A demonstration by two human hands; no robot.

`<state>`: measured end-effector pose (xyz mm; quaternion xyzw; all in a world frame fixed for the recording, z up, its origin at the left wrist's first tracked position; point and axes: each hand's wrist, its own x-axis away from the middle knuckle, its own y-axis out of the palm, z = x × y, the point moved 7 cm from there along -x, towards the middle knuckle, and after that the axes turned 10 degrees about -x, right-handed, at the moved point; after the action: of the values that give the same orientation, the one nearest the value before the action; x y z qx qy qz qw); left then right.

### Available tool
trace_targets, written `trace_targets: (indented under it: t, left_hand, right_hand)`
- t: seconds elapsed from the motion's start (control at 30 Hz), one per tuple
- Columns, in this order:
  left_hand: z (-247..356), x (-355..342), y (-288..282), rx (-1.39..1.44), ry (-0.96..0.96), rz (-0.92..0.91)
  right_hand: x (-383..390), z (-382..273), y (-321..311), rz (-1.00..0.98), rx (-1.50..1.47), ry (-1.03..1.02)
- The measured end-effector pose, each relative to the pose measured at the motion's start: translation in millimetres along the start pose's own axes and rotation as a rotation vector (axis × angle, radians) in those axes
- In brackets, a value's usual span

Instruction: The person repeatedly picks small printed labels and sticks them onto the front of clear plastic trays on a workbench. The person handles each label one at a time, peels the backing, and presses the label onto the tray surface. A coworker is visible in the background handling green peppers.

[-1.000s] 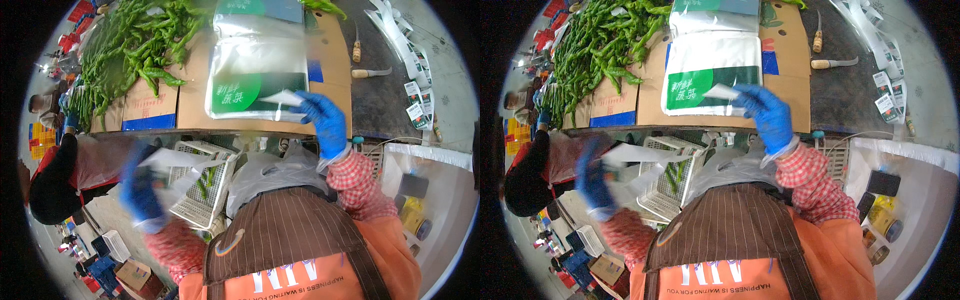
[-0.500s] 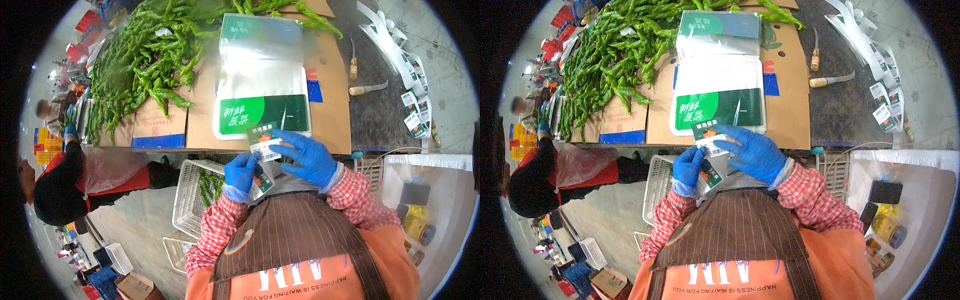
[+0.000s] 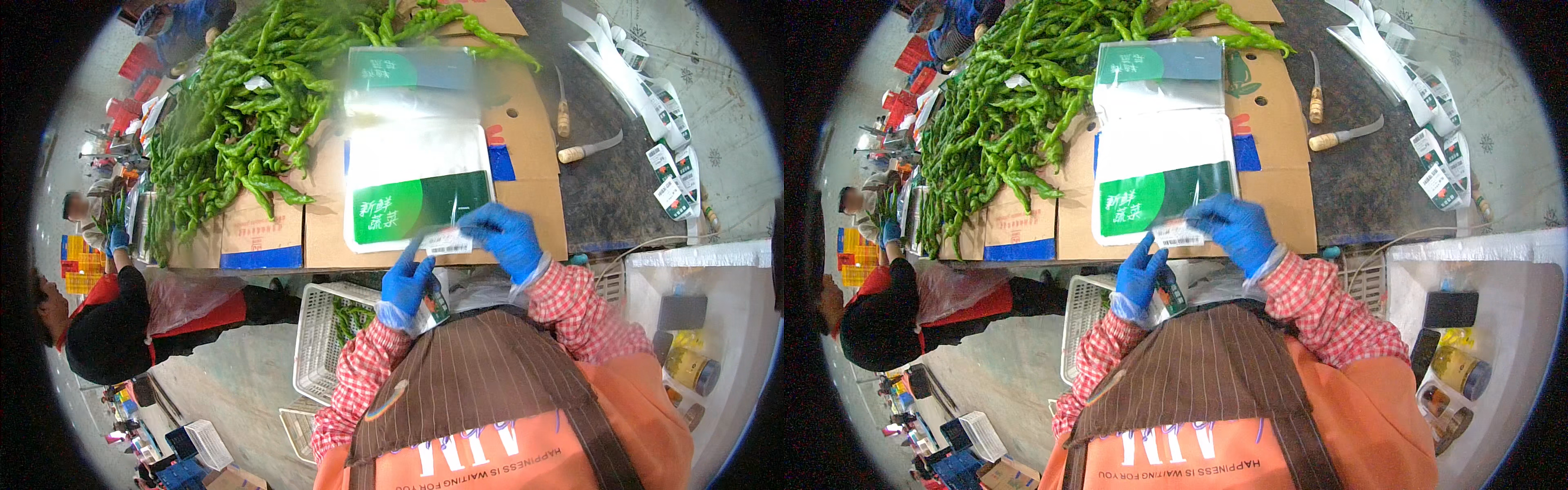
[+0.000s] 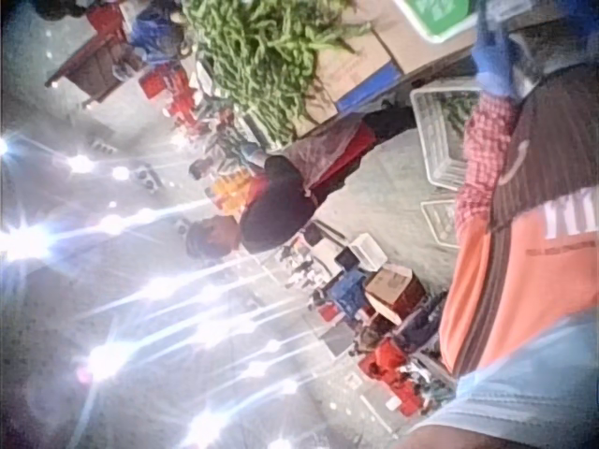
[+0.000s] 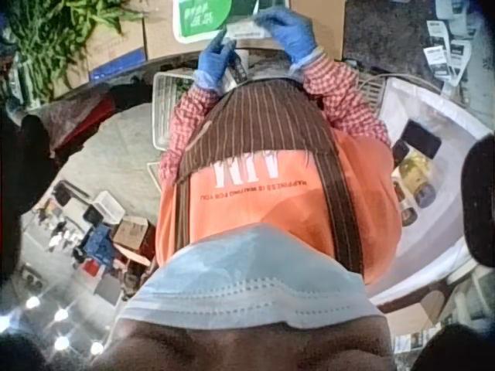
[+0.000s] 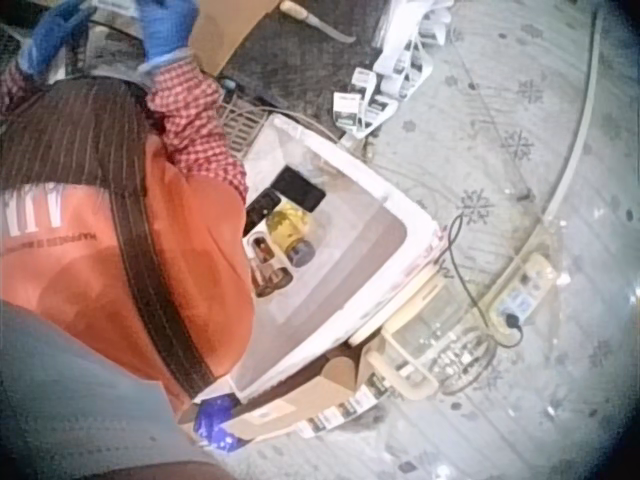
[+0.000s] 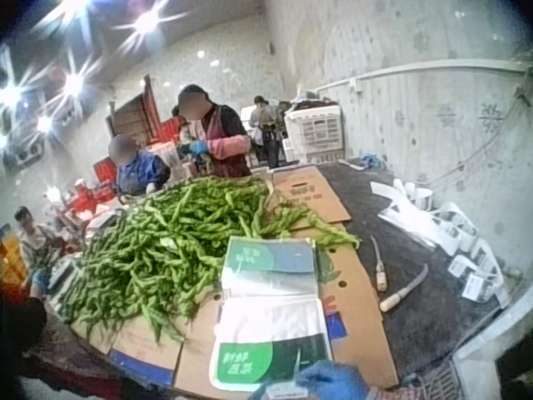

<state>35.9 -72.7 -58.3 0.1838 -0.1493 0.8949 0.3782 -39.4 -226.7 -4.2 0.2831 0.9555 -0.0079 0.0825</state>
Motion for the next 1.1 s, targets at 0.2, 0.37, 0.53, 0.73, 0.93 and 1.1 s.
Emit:
trace_targets:
  t: [0.2, 0.37, 0.53, 0.73, 0.93, 1.1]
  left_hand:
    - [8.1, -20.4, 7.8, -0.944, 0.224, 0.111]
    - [-0.3, -28.1, 22.2, -1.232, 0.146, 0.008]
    - [-1.5, -28.8, 22.9, -1.229, 0.140, -0.011]
    - [-4.7, -28.9, 23.5, -1.224, 0.115, -0.032]
    - [-3.9, -28.5, 24.2, -1.231, 0.111, -0.035]
    - [-5.6, -28.7, 24.3, -1.250, 0.097, -0.035]
  right_hand:
    - [-31.1, 37.9, -70.9, 0.250, -0.208, 0.234]
    - [-32.3, 80.3, -70.1, 0.195, -0.155, 0.373]
    - [-41.2, 89.1, -55.7, 0.077, -0.087, 0.283]
    - [-46.2, 97.6, -40.8, 0.021, -0.176, 0.314]
    - [-47.5, 97.6, -39.6, 0.035, -0.120, 0.319]
    - [-46.1, 97.7, -40.4, 0.056, -0.095, 0.317]
